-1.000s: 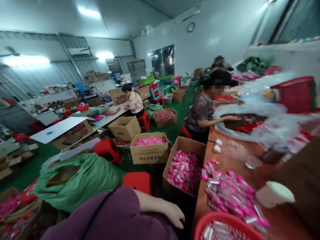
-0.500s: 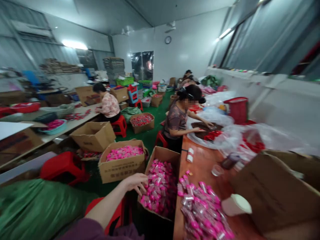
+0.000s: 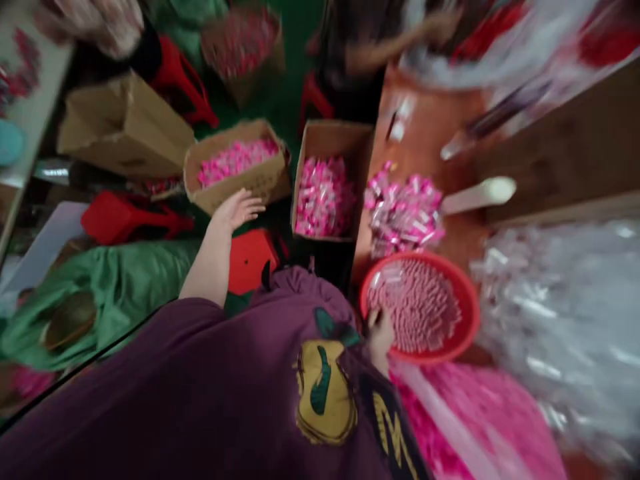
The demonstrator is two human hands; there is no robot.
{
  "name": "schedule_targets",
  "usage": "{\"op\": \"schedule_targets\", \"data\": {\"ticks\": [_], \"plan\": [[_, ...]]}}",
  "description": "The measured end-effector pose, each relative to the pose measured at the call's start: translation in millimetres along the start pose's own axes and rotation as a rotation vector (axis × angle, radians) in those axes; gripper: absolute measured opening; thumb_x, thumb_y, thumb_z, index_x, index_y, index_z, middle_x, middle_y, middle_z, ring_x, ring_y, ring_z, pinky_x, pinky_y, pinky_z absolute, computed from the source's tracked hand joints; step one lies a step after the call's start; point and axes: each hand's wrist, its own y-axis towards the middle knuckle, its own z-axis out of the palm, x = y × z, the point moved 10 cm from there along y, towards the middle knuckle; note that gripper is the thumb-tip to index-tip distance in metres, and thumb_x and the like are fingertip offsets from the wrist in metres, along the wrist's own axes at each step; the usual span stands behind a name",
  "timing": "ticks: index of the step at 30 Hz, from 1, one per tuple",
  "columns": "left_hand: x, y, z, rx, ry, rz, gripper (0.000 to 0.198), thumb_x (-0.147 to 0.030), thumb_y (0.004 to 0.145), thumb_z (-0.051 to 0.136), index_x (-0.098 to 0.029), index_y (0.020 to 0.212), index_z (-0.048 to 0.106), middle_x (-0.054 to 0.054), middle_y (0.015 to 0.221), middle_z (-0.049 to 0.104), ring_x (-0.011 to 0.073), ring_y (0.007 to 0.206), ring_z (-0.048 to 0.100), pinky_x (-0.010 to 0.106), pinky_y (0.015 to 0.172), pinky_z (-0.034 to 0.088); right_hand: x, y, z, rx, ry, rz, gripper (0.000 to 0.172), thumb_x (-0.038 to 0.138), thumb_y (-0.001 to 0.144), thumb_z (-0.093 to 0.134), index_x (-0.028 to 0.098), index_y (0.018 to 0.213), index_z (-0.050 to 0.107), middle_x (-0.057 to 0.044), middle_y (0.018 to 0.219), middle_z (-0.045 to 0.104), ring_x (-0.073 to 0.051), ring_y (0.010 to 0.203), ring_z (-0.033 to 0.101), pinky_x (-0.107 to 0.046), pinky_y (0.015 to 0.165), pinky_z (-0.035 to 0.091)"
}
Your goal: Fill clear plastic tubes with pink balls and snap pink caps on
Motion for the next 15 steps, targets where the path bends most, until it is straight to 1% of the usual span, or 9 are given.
{"op": "schedule_targets", "data": {"ticks": [2, 3, 5, 6, 8, 9, 11, 13, 15], "plan": [[78, -7, -17.0, -0.009, 0.030, -0.157, 0.052, -0.049, 0.124, 0.020, -0.019, 0.157, 0.047, 0.010, 0.147, 0.072, 0.0188, 0.132, 0.073, 0.039, 0.107, 0.060, -32, -4, 34, 0.017, -0.029, 0.090, 0.061, 0.037, 0.106, 0.030, 0.010, 0.142, 0.071, -0.027, 0.139, 0.077, -0.039, 0.124, 0.079, -0.052, 0.104, 0.063], [121, -18, -25.6, -0.028, 0.057, -0.254, 0.050, -0.048, 0.124, 0.025, -0.018, 0.156, 0.048, 0.011, 0.146, 0.073, 0.0198, 0.127, 0.075, 0.039, 0.106, 0.061, -41, -1, 41, -0.041, -0.001, 0.100, 0.061, 0.037, 0.103, 0.033, 0.008, 0.139, 0.073, -0.028, 0.137, 0.078, -0.040, 0.123, 0.080, -0.052, 0.106, 0.062], [204, -50, -42.6, -0.096, 0.133, -0.446, 0.045, -0.043, 0.122, 0.034, -0.016, 0.154, 0.050, 0.017, 0.143, 0.072, 0.0237, 0.116, 0.079, 0.041, 0.099, 0.064, -51, 7, 47, -0.140, 0.036, 0.095, 0.060, 0.034, 0.100, 0.038, 0.005, 0.138, 0.074, -0.029, 0.133, 0.079, -0.038, 0.122, 0.080, -0.051, 0.107, 0.062], [240, -69, -49.4, -0.131, 0.176, -0.522, 0.043, -0.041, 0.121, 0.038, -0.015, 0.153, 0.051, 0.020, 0.142, 0.072, 0.0251, 0.110, 0.079, 0.042, 0.095, 0.064, -53, 10, 47, -0.184, 0.044, 0.086, 0.058, 0.033, 0.100, 0.039, 0.005, 0.137, 0.074, -0.029, 0.132, 0.079, -0.038, 0.120, 0.080, -0.051, 0.107, 0.062], [297, -102, -55.8, -0.168, 0.243, -0.618, 0.039, -0.038, 0.117, 0.048, -0.014, 0.148, 0.055, 0.022, 0.137, 0.073, 0.0248, 0.099, 0.079, 0.040, 0.088, 0.064, -54, 12, 44, -0.232, 0.043, 0.061, 0.057, 0.032, 0.101, 0.038, 0.005, 0.137, 0.074, -0.029, 0.132, 0.079, -0.037, 0.119, 0.080, -0.050, 0.107, 0.062], [318, -114, -56.2, -0.171, 0.267, -0.647, 0.036, -0.037, 0.116, 0.052, -0.014, 0.143, 0.058, 0.021, 0.133, 0.075, 0.0239, 0.096, 0.079, 0.039, 0.087, 0.063, -54, 12, 43, -0.242, 0.038, 0.048, 0.057, 0.031, 0.102, 0.037, 0.004, 0.138, 0.073, -0.029, 0.133, 0.079, -0.037, 0.119, 0.080, -0.050, 0.107, 0.062], [348, -132, -55.7, -0.164, 0.307, -0.685, 0.028, -0.035, 0.113, 0.058, -0.014, 0.131, 0.064, 0.017, 0.123, 0.079, 0.0225, 0.095, 0.077, 0.034, 0.084, 0.060, -54, 10, 41, -0.249, 0.027, 0.032, 0.057, 0.031, 0.103, 0.036, 0.004, 0.138, 0.072, -0.028, 0.133, 0.079, -0.036, 0.122, 0.080, -0.050, 0.108, 0.062], [362, -141, -57.0, -0.158, 0.346, -0.703, 0.023, -0.032, 0.113, 0.058, -0.014, 0.126, 0.066, 0.015, 0.117, 0.080, 0.0220, 0.100, 0.074, 0.031, 0.083, 0.057, -53, 7, 40, -0.250, 0.012, 0.034, 0.056, 0.030, 0.105, 0.035, 0.004, 0.138, 0.072, -0.028, 0.133, 0.079, -0.036, 0.123, 0.080, -0.049, 0.109, 0.062], [367, -142, -59.2, -0.148, 0.379, -0.696, 0.026, -0.032, 0.115, 0.054, -0.013, 0.130, 0.063, 0.015, 0.120, 0.080, 0.0208, 0.104, 0.073, 0.029, 0.084, 0.055, -52, 6, 41, -0.244, -0.003, 0.047, 0.055, 0.028, 0.106, 0.033, 0.005, 0.138, 0.072, -0.027, 0.132, 0.079, -0.035, 0.123, 0.080, -0.049, 0.110, 0.061]]}}
